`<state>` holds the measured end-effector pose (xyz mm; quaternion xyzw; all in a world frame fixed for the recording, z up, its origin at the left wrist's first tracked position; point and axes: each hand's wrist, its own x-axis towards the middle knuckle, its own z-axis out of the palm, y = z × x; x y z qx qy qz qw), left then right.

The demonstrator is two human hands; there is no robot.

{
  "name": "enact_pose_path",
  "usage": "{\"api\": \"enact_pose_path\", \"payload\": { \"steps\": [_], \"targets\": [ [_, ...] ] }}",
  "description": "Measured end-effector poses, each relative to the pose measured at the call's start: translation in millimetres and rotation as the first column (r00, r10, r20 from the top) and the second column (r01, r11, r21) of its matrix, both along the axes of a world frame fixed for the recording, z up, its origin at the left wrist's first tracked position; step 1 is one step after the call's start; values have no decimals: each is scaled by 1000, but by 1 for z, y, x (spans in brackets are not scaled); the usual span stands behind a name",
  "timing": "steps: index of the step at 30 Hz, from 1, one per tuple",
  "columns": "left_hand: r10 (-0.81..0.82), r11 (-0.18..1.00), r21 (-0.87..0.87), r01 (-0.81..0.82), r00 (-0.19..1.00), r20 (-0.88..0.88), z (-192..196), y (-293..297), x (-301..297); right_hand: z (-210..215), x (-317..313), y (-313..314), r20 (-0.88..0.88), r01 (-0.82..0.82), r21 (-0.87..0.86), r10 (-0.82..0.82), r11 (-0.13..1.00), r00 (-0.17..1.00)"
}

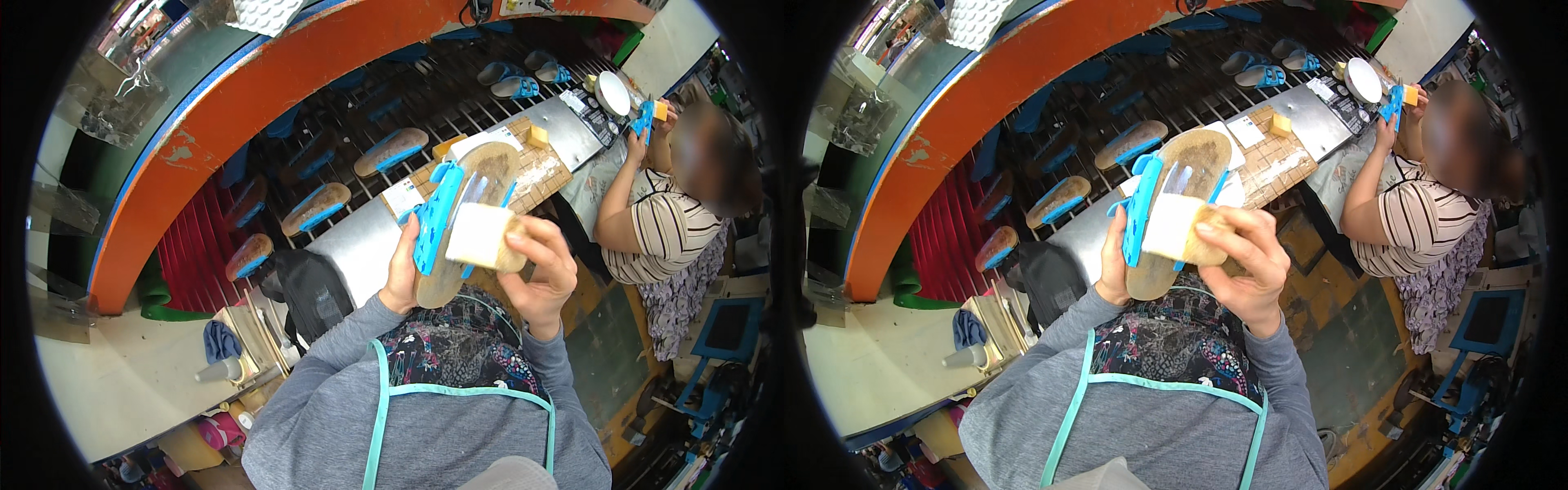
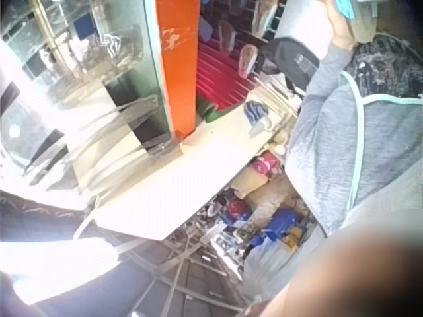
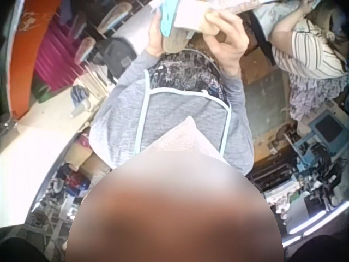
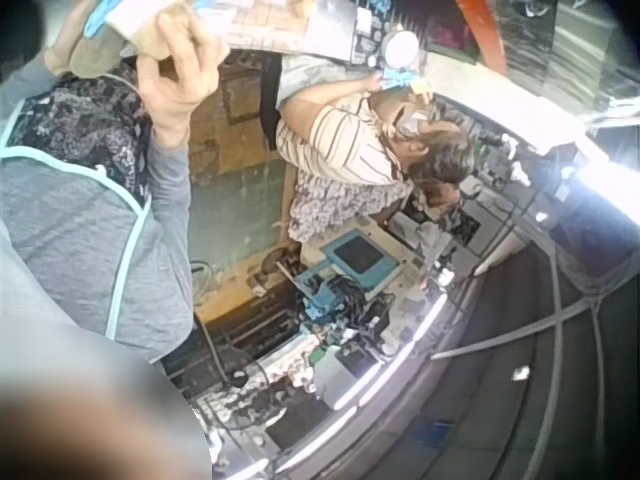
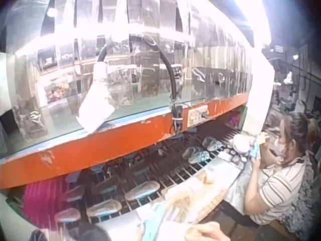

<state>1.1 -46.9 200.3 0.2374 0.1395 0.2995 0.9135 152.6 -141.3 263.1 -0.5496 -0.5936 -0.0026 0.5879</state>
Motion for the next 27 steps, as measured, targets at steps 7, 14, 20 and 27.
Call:
{"api": "enact_pose_path", "payload": {
  "steps": [7, 14, 20, 27],
  "targets": [
    [-27, 999, 44, 28, 999, -40, -2, -3, 2, -11, 5, 14, -58, 49, 86, -44, 995, 997],
    [-7, 998, 55, 10, 998, -59, 0, -4, 1, -12, 7, 18, -5, 27, 60, -27, 998, 1000],
    [-19, 997, 78, 23, 998, -53, 2, -2, 2, -12, 13, 19, 12, 35, 56, -35, 998, 999],
    [-38, 997, 59, 42, 997, -72, 4, -2, 4, -14, 19, 16, 31, 20, 44, -21, 999, 999]
  ]
}}
